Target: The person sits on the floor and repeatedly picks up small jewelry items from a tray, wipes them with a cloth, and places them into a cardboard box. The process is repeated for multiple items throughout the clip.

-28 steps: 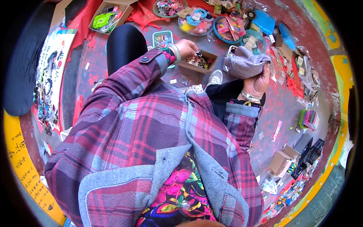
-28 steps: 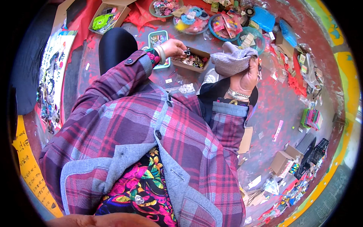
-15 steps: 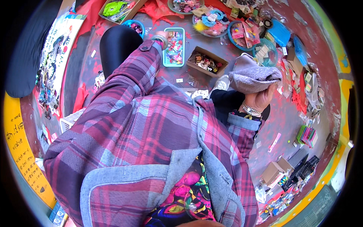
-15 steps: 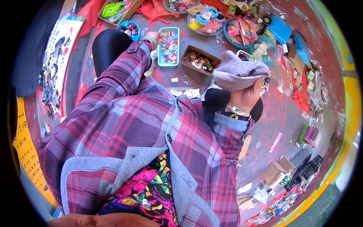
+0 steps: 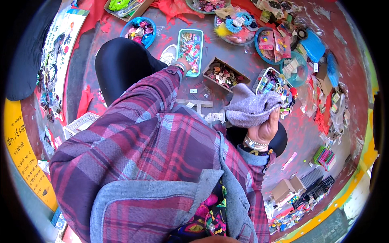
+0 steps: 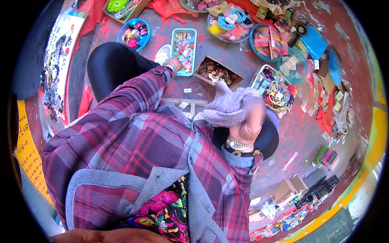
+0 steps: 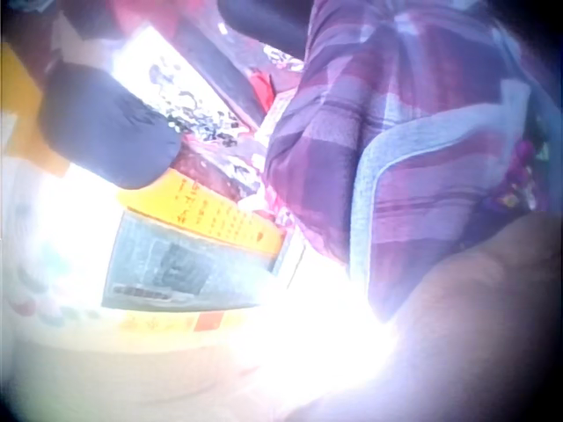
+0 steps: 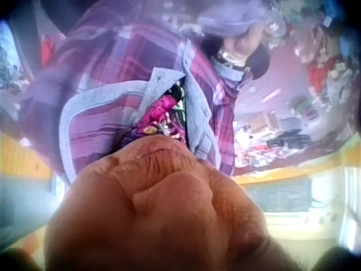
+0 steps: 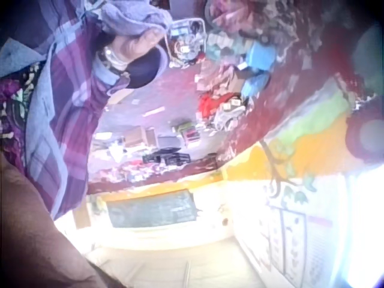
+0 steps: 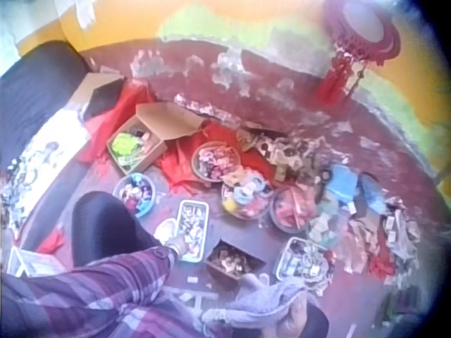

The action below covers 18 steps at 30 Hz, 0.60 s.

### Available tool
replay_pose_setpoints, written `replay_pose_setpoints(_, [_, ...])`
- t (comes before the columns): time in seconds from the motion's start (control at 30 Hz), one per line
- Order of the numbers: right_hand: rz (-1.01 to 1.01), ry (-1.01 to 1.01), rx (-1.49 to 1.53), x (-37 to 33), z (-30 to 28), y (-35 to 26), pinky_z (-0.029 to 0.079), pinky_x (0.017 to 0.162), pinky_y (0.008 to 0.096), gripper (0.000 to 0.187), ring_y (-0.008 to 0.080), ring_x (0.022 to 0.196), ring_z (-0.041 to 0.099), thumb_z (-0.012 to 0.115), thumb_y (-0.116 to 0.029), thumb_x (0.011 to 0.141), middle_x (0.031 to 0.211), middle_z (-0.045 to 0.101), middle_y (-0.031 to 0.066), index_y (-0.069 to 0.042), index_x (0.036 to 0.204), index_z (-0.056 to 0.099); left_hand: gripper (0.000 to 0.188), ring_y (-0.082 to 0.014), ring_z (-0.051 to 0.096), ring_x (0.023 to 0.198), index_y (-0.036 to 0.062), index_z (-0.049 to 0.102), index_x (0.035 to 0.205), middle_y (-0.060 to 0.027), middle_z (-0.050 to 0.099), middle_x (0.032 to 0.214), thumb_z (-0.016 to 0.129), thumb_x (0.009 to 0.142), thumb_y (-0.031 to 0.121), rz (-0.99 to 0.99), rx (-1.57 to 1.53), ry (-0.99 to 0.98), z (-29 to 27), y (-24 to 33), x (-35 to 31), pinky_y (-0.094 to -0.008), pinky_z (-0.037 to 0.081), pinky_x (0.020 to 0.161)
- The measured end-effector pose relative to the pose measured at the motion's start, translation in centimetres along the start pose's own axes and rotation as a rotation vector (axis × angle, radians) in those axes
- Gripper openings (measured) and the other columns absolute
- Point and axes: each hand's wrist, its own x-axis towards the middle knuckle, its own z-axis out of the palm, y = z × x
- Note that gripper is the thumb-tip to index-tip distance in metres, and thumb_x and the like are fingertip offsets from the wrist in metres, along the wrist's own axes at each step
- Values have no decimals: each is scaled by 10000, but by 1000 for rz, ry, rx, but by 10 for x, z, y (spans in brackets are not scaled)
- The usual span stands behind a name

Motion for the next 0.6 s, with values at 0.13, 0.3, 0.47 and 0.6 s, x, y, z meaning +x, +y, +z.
replay_pose_setpoints(0.13, [30, 128, -83, 3, 10, 3, 424, 864, 417, 413, 256, 988, 535, 514, -241, 850, 1088, 541, 95, -32, 1193, 416, 769, -343, 465, 1109, 48, 386, 1255, -232, 428, 1212, 731, 641, 357, -24, -68, 20, 20, 2, 3, -379, 402, 921])
replay_pose_setpoints(0.3, [47, 190, -64, 3, 6, 8, 402, 895, 419, 416, 262, 1006, 526, 527, -235, 840, 1087, 540, 98, -22, 1182, 422, 816, -366, 436, 1125, 133, 257, 1332, -245, 290, 1298, 695, 674, 339, -61, 2, -28, 16, 23, -10, -379, 400, 925])
replay_pose_setpoints(0.47, [105, 255, -80, 9, 5, 5, 380, 923, 409, 419, 256, 1034, 515, 528, -217, 838, 1113, 536, 96, -23, 1193, 419, 716, -419, 385, 1142, 203, 234, 1338, -268, 214, 1336, 619, 734, 209, -80, 6, -10, 26, 35, -7, -413, 388, 922])
replay_pose_setpoints(0.6, [121, 281, -97, 9, 2, 3, 373, 933, 405, 422, 248, 1056, 509, 527, -203, 838, 1133, 531, 93, -16, 1199, 416, 695, -457, 394, 1103, 172, 302, 1311, -273, 209, 1343, 636, 701, 145, 146, 28, 262, 47, 27, 20, -442, 388, 912])
